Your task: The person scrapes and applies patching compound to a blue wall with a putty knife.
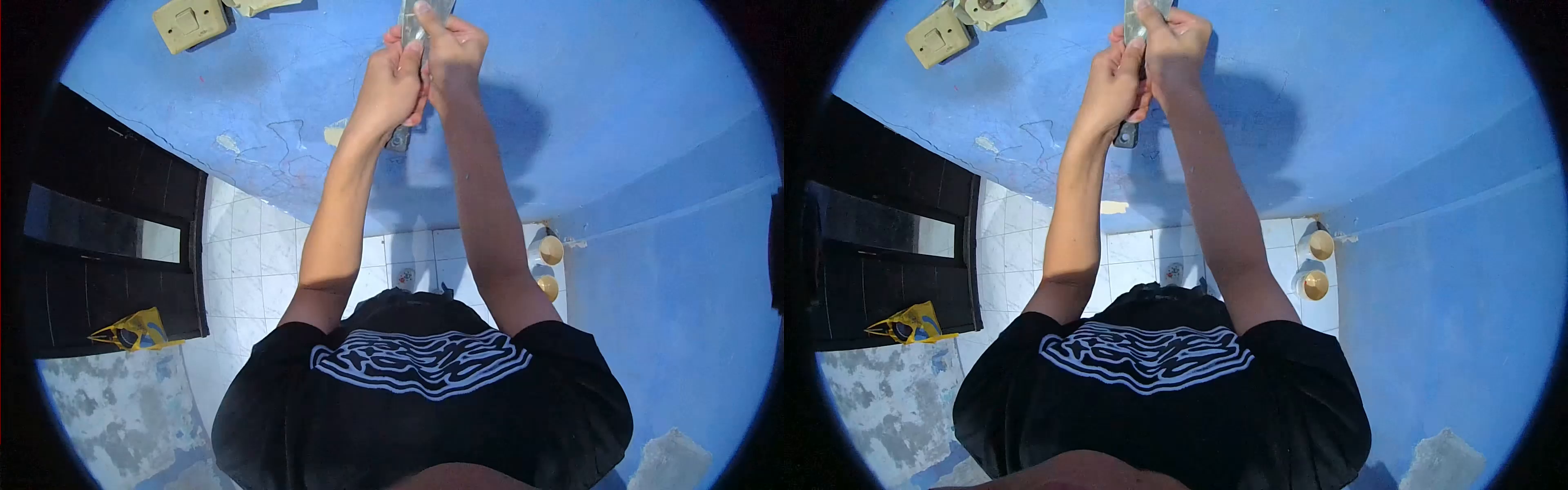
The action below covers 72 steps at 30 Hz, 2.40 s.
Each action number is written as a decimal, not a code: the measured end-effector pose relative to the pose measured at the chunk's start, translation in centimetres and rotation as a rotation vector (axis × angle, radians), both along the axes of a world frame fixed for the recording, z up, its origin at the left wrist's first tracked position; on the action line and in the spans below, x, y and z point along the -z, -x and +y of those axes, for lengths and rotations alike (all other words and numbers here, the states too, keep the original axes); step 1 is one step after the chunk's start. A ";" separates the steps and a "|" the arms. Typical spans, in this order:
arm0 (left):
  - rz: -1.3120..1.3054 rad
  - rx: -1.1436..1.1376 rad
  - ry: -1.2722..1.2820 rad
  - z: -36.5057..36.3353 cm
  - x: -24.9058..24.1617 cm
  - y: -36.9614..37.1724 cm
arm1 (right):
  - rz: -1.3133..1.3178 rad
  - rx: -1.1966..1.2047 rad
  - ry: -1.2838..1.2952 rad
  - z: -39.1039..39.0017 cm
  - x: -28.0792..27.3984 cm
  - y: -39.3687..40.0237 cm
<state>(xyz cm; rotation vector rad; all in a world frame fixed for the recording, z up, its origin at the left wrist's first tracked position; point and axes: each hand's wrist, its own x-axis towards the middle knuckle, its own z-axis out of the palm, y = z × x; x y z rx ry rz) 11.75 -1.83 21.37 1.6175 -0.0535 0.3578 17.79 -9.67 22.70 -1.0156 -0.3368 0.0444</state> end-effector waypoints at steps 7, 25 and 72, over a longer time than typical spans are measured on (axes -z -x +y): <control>0.040 -0.025 0.087 0.0 2.8 0.5 | -0.048 0.045 -0.005 0.3 2.6 0.6; 0.022 0.024 0.083 -0.5 -0.8 0.0 | -0.115 -0.027 -0.108 0.4 0.1 -1.1; -0.074 0.065 0.192 -0.6 -3.7 -1.5 | -0.198 0.044 0.001 0.1 -3.5 -1.8</control>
